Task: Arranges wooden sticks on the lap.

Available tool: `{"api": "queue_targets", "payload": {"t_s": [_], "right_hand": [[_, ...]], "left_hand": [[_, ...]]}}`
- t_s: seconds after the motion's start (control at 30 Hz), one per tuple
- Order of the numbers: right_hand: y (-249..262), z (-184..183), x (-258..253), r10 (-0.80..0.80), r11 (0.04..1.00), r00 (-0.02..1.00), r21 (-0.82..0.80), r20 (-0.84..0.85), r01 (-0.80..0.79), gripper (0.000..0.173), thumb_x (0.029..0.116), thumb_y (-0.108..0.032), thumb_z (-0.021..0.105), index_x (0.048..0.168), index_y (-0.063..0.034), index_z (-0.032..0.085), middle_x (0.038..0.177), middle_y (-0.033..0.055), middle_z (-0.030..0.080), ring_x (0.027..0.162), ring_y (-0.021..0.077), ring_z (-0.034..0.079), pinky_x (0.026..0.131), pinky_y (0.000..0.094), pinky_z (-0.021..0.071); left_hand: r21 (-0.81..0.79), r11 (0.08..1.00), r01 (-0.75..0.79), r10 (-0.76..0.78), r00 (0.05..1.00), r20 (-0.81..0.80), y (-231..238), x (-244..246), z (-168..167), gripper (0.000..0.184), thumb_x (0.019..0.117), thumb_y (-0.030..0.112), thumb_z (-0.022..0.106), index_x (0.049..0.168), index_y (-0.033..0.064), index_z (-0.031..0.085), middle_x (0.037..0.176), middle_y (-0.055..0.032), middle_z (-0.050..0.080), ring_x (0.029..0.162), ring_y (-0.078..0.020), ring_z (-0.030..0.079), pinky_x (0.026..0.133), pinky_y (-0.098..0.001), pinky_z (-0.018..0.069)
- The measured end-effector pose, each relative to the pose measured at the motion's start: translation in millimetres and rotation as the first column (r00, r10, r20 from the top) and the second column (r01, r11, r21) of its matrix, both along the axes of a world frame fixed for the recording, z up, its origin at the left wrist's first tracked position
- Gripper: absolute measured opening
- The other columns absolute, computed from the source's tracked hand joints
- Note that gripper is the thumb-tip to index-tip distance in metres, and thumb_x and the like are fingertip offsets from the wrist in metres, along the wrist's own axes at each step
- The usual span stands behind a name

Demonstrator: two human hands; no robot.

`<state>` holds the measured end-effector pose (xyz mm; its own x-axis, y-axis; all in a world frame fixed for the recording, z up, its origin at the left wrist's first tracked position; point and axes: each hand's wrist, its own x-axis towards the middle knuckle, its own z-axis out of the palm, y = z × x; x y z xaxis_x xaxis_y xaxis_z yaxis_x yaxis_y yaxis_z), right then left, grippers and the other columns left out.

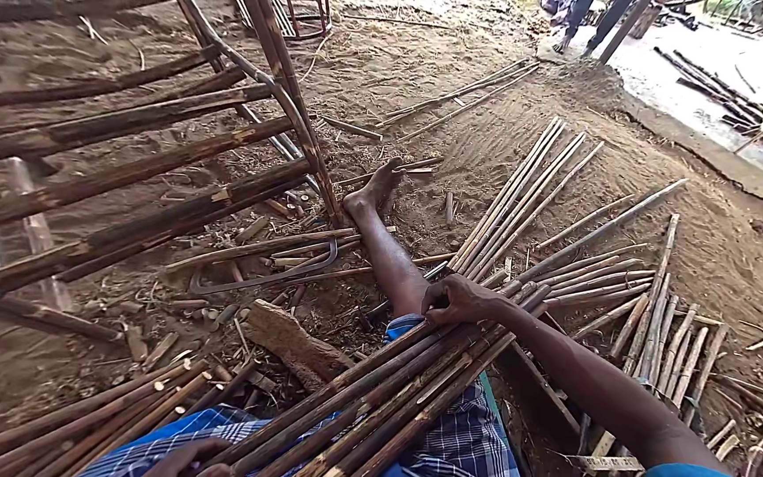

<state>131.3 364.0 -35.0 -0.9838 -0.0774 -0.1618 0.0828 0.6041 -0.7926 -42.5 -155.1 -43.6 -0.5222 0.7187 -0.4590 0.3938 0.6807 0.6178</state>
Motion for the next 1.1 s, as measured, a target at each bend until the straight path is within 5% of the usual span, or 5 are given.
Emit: {"api": "queue_targets", "payload": {"t_s": [0.37,0.6,0.77,0.93,1.1], "right_hand": [[-2.5,2.6,3.8,0.058,0.998,0.994,-0.026,-0.092,-0.061,0.007,0.0845,-0.016,0.077,0.089,-0.0117,0.076,0.068,-0.0047,0.066,0.058,0.0030,0.057,0.055,0.0257,0.0478],[-2.7,-1.0,-5.1,0.046,0.992,0.992,-0.109,-0.116,-0.058,0.005,0.0834,-0.011,0.076,0.088,-0.0100,0.077,0.072,-0.0036,0.069,0.059,0.0025,0.058,0.056,0.0244,0.0484],[9.6,8.7,-3.3,-0.266,0.928,0.962,-0.284,-0.052,0.242,0.007,0.0911,-0.009,0.066,0.093,-0.0032,0.071,0.079,0.0027,0.067,0.068,0.0087,0.061,0.064,0.0291,0.0527],[-6.0,14.9,-14.3,-0.300,0.949,0.953,-0.117,-0.033,0.294,0.007,0.0942,-0.010,0.067,0.098,-0.0056,0.071,0.082,0.0034,0.068,0.072,0.0128,0.063,0.069,0.0352,0.0541],[-77.4,5.6,-34.6,-0.149,0.977,0.982,-0.173,-0.117,0.128,0.010,0.0900,-0.022,0.073,0.095,-0.0139,0.074,0.083,0.0013,0.071,0.072,0.0166,0.067,0.066,0.0416,0.0587]], "left_hand": [[-0.114,0.991,0.065,-0.077,0.991,-0.108,17.3,-42.7,-25.1,0.083,0.0999,0.075,0.018,0.073,0.0072,0.059,0.064,-0.0129,0.055,0.065,-0.0329,0.060,0.060,-0.0589,0.0462],[-0.061,0.993,-0.102,0.082,0.959,-0.272,26.2,-56.4,0.9,0.049,0.1107,0.035,0.033,0.100,0.0097,0.073,0.086,-0.0069,0.071,0.080,-0.0250,0.069,0.079,-0.0558,0.0541],[-0.248,0.942,-0.228,0.165,0.954,-0.251,-54.9,-30.2,103.5,0.049,0.1083,0.030,0.050,0.133,-0.0116,0.058,0.131,-0.0357,0.060,0.128,-0.0484,0.056,0.112,-0.0628,0.0373],[-0.147,0.925,-0.350,0.241,0.840,-0.487,-176.0,-24.7,69.0,0.040,0.1007,0.034,0.064,0.122,0.0008,0.069,0.113,-0.0256,0.070,0.109,-0.0439,0.067,0.099,-0.0661,0.0487],[-0.134,0.984,-0.120,0.006,0.765,-0.644,-93.8,12.7,63.0,0.037,0.0905,0.033,0.074,0.120,0.0125,0.070,0.110,-0.0105,0.073,0.095,-0.0322,0.072,0.084,-0.0588,0.0574]]}}
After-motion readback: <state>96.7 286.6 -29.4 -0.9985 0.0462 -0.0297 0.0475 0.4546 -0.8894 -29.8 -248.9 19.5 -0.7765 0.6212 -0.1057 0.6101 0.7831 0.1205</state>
